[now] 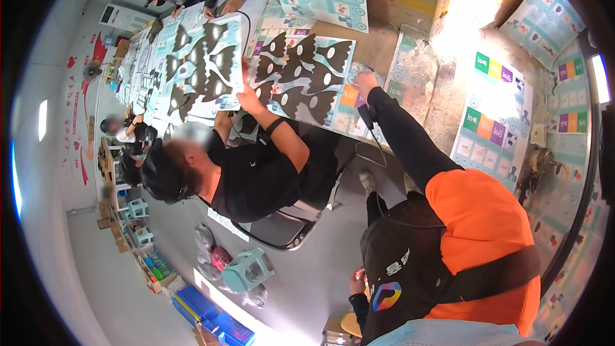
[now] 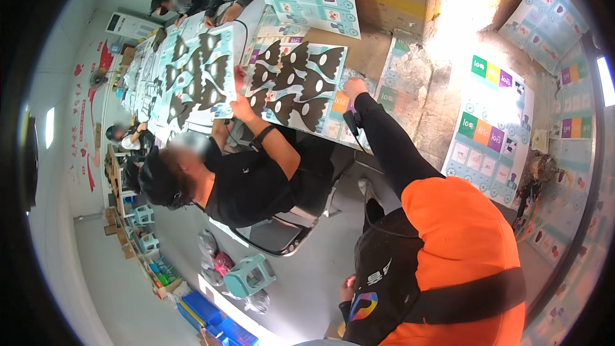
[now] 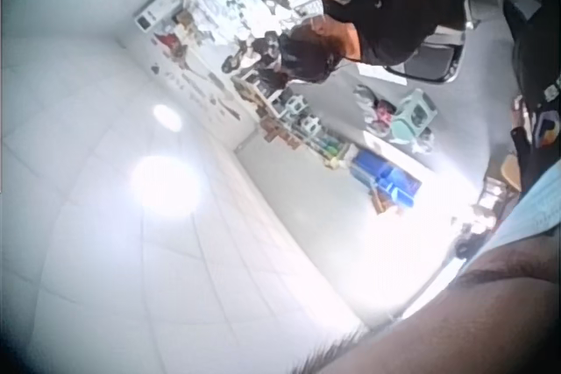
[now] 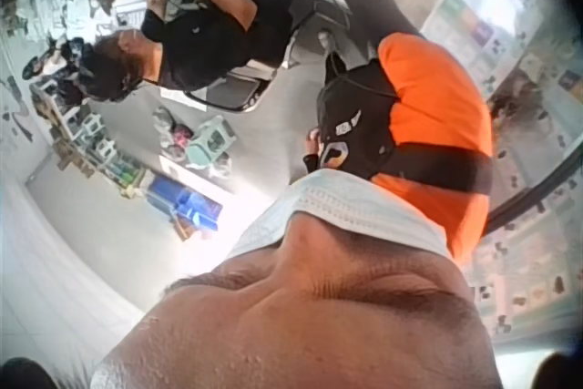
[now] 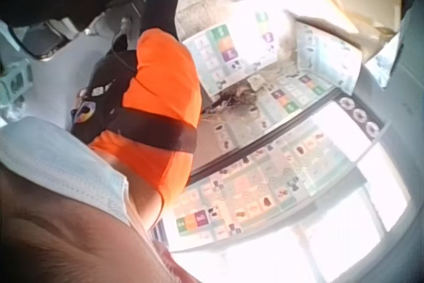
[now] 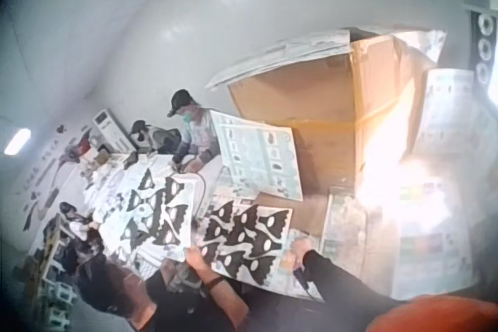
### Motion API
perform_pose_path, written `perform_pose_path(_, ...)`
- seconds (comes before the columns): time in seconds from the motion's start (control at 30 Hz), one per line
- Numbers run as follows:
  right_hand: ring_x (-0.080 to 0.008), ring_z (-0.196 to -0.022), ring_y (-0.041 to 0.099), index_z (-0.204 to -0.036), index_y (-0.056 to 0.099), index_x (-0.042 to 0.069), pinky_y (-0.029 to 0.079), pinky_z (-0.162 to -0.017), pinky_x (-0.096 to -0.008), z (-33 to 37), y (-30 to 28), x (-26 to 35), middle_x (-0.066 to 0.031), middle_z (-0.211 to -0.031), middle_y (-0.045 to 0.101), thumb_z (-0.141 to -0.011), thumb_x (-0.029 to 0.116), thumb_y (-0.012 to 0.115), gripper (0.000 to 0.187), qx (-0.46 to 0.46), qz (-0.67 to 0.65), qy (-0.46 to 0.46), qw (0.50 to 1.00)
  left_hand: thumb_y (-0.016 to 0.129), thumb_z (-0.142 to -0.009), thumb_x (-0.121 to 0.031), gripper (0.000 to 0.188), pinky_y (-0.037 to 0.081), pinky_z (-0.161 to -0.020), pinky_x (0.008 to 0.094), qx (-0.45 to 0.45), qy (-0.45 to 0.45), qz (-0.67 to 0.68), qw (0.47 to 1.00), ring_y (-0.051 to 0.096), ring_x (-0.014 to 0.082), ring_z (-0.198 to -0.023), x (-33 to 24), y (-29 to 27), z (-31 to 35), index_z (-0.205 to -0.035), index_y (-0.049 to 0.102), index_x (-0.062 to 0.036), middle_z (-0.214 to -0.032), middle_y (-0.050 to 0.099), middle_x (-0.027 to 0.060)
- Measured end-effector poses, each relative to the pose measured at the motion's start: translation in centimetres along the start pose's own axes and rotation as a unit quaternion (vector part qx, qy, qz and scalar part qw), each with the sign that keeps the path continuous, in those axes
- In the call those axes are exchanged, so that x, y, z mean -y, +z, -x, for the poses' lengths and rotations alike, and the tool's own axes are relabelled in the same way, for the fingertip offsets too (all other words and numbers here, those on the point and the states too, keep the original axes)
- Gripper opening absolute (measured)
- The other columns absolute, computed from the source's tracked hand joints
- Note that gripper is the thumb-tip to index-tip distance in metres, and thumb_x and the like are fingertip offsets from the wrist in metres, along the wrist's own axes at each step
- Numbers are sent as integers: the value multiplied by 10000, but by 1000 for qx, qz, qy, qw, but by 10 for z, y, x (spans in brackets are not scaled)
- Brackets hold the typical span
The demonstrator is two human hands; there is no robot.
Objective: The person is applying adhesive to shoe components using a specialized applicator tool.
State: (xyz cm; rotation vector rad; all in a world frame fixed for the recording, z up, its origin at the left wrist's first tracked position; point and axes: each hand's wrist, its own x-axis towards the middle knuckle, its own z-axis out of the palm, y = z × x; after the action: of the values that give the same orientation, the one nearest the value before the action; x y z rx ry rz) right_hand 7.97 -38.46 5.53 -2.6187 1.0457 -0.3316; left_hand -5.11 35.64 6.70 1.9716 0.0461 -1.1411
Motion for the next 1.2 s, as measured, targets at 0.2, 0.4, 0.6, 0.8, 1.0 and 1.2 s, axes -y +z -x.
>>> perform_pose_path(0.2,-283,-756,681,-854,711,20,528,-674,-406,-67,74,-127,-136,-789,692,-770,166,706,169,-72,-471,305,825,685,-941,-298,307,522,-646,255,98,-5,1,995,639,99,-752,-39,-22,-51,-1112,682,-44,-879,696,32)
perform_pose_path(0.4,-252,-792,690,-862,693,-28,541,-680,-395,-83,90,-40,-124,-769,660,-822,99,636,144,-154,-435,427,778,586,-984,-178,291,556,-679,325,77,-50,-97,991,688,198,-823,-80,-73,-99,-1241,592,-42,-1001,707,102)
perform_pose_path(0.6,-214,-747,689,-1066,636,40,597,-612,-386,-47,40,17,-102,-790,640,-889,42,590,183,-37,-622,387,680,541,-987,-167,310,537,-658,294,99,-48,-84,990,696,174,-801,-109,-103,-159,-1262,577,-28,-1029,724,113)
perform_pose_path(0.8,-193,-692,661,-1134,607,56,602,-601,-368,23,22,-25,-70,-829,616,-891,-32,578,260,-171,-527,383,739,532,-983,-167,314,531,-669,289,172,-15,-93,981,700,170,-820,-140,-103,-201,-1264,567,-32,-1057,724,122)
perform_pose_path(1.0,-139,-691,633,-1138,620,86,555,-572,-317,145,-16,-31,-33,-812,607,-905,-38,563,271,-210,-596,419,652,538,-969,-175,347,541,-689,293,290,157,-314,890,701,175,-833,-154,-101,-239,-1283,561,-26,-1043,724,117)
perform_pose_path(1.2,-155,-709,638,-1098,614,85,550,-599,-313,333,-59,-66,-34,-811,608,-916,-1,573,205,-303,-591,472,580,541,-954,-186,374,518,-653,280,328,35,-219,918,686,169,-826,-191,-48,-269,-1290,558,-22,-1038,728,113)
